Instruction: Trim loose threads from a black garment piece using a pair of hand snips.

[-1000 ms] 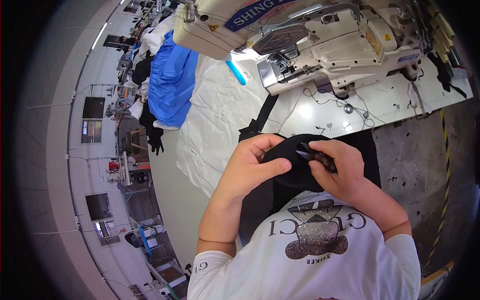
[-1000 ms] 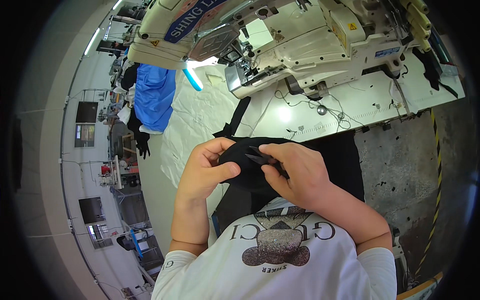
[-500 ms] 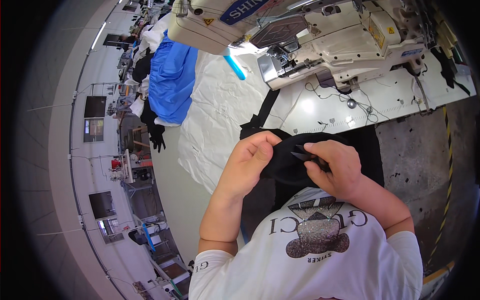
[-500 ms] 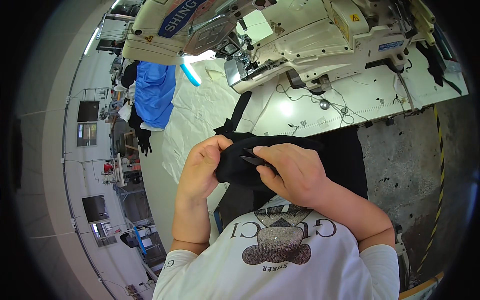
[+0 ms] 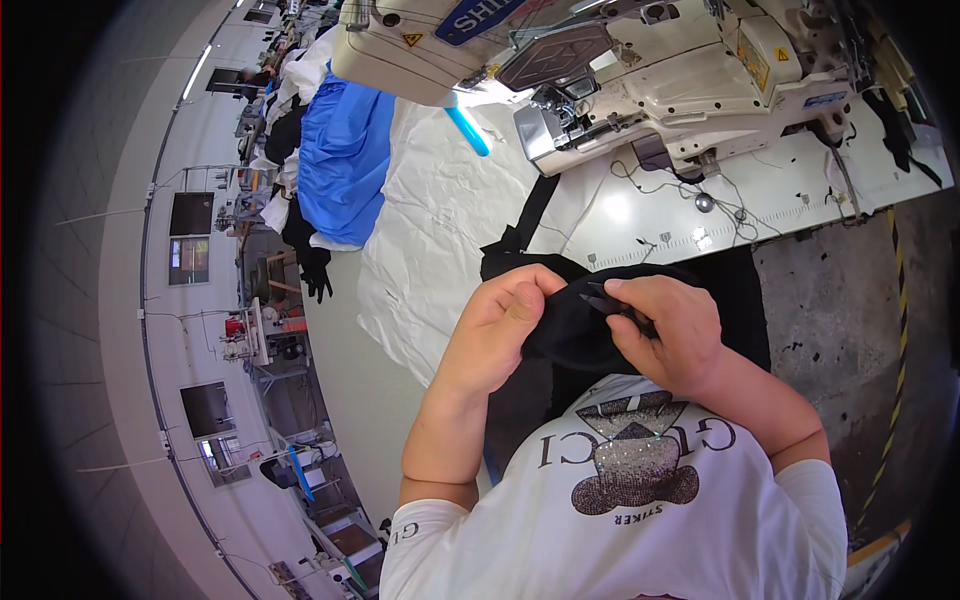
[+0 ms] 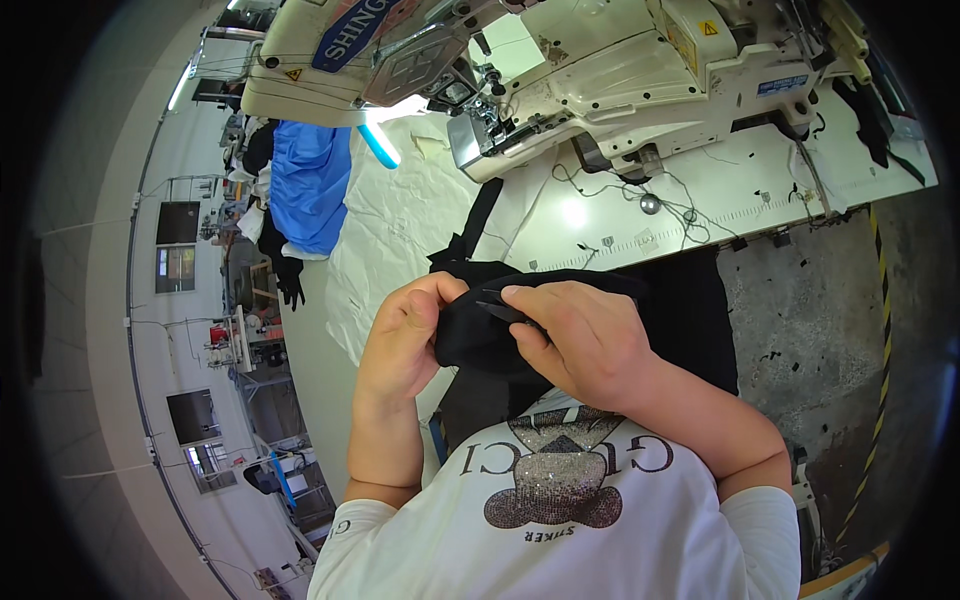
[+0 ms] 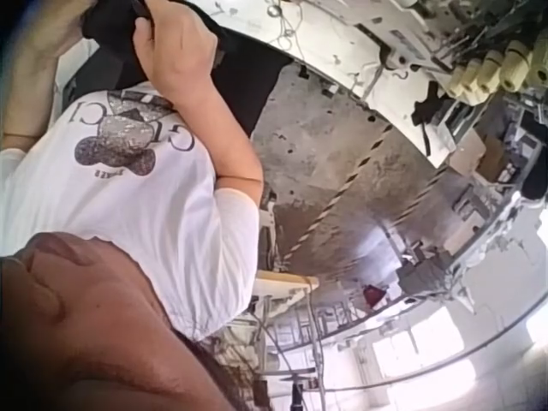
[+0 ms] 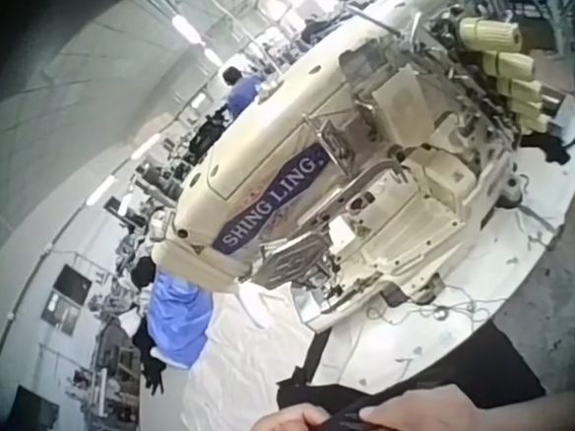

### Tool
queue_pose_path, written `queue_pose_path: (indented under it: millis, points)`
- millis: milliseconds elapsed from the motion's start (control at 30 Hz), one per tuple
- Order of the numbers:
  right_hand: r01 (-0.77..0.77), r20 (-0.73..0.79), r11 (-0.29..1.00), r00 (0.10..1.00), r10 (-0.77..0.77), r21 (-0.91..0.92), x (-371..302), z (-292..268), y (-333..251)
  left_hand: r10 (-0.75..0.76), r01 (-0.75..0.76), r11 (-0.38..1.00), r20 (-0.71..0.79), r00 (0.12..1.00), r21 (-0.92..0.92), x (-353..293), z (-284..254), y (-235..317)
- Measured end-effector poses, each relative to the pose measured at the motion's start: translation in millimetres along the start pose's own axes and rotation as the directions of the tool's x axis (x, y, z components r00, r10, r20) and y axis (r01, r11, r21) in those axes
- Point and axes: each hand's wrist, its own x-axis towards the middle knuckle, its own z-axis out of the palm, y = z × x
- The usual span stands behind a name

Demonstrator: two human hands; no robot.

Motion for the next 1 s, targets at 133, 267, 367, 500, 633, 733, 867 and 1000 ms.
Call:
queue_pose_path:
  millis: [133, 267, 367, 500, 633, 733, 867, 1000]
  points:
    - [-0.057, -0.084, 0.980, 0.994, 0.074, 0.189, -7, 1, 2, -0.015, 0.015, 1.000, 0.002, 1.000, -0.007, 0, 0, 0]
    - [-0.277, -0.077, 0.859, 0.937, 0.340, 0.431, -9, -8, -6, 0.003, -0.003, 1.000, -0.009, 1.000, -0.012, 0, 0, -1]
    - [-0.270, -0.068, 0.828, 0.936, 0.345, 0.491, -10, -8, -6, -0.005, 0.004, 1.000, -0.008, 1.000, -0.025, 1, 0, -2]
    - [-0.297, -0.123, 0.714, 0.873, 0.472, 0.634, -10, -15, -6, 0.014, -0.014, 0.999, -0.017, 1.000, -0.031, -1, -4, -6]
    - [-0.320, -0.240, 0.772, 0.824, 0.513, 0.548, -9, -37, 7, -0.063, 0.063, 0.998, -0.046, 0.997, 0.006, -5, -6, 0]
    - [-0.357, -0.287, 0.876, 0.845, 0.450, 0.323, -24, -58, 25, -0.048, 0.049, 0.999, 0.040, 0.998, -0.003, -3, -15, -3]
    - [-0.224, -0.332, 0.569, 0.624, 0.707, 0.792, -35, -114, 39, 0.013, -0.016, 0.990, -0.022, 1.000, -0.143, 1, -14, -2]
    - [-0.204, -0.435, 0.644, 0.586, 0.684, 0.737, -80, -248, 62, 0.020, -0.024, 0.990, -0.025, 0.999, -0.136, 5, -14, 2]
